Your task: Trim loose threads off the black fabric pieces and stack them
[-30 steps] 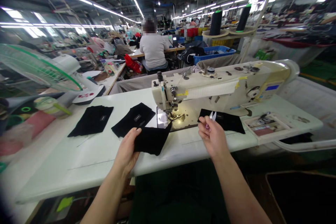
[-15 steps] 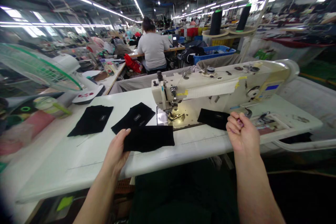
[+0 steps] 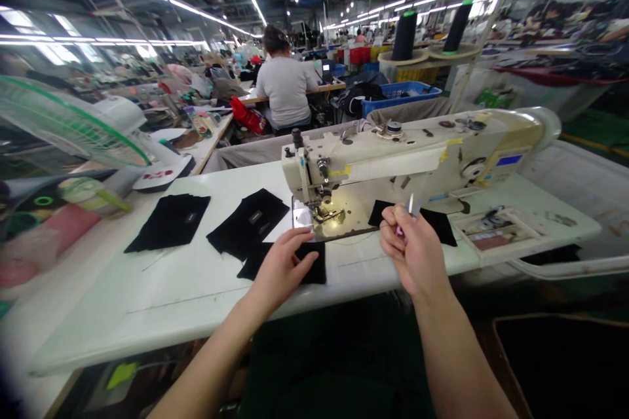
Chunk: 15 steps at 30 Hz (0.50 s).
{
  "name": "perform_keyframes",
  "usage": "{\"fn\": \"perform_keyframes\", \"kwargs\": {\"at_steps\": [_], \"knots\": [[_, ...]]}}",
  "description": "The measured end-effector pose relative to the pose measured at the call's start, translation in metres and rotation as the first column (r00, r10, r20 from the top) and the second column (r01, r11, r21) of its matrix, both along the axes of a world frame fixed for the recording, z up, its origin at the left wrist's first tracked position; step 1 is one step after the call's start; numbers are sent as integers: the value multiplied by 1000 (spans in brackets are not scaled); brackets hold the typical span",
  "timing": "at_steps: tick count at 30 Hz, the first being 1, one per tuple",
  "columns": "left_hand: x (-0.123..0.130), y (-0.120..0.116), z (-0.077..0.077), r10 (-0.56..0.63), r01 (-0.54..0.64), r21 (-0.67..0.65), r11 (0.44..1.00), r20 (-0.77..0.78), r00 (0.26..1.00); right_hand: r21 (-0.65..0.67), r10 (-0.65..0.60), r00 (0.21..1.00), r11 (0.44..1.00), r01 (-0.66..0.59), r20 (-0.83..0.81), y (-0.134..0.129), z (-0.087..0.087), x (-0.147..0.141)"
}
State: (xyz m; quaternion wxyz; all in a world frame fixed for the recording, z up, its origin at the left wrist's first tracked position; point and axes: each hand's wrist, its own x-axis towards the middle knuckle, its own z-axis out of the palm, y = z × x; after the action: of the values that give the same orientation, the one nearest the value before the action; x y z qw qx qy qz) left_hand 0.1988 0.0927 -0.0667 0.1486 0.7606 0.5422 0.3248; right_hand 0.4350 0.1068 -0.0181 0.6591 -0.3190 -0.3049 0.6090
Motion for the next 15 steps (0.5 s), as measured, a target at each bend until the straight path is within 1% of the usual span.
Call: {"fn": "perform_keyframes", "kwargs": {"at_steps": [1,2,4,6,8,9,11,13,14,15], "knots": [[8,5,-3,-37,36,-38,999,-24,999,6,17,1000,1000,-17,7,-3,3,-2],[14,9,-6,-51,48,-70,996,-47,998,15,30,999,999,-30,13,-6,7,-3],[22,19,-11,-39,30,-113,993,-86,996,38,38,999,999,-39,23,-12,14,0],[23,25,-12,-18,6,-136,991,-91,996,61,19,999,998,-21,35,-16,20,8],[20,28,-11,-10,1,-161,987,-51,999,85,-37,998,996,33,48,-16,23,19],[18,28,-9,-8,7,-189,982,-5,1000,95,-74,996,993,69,59,-14,22,25],[13,26,-5,-6,41,-274,961,126,992,108,-178,980,980,167,93,-5,14,36],[9,24,-1,-2,100,-368,924,259,966,104,-321,927,947,305,196,7,-1,45],[7,23,0,5,129,-409,903,311,950,105,-405,866,914,392,294,13,-10,46],[5,23,1,17,150,-447,882,348,937,123,-484,761,868,482,432,18,-18,46]]}}
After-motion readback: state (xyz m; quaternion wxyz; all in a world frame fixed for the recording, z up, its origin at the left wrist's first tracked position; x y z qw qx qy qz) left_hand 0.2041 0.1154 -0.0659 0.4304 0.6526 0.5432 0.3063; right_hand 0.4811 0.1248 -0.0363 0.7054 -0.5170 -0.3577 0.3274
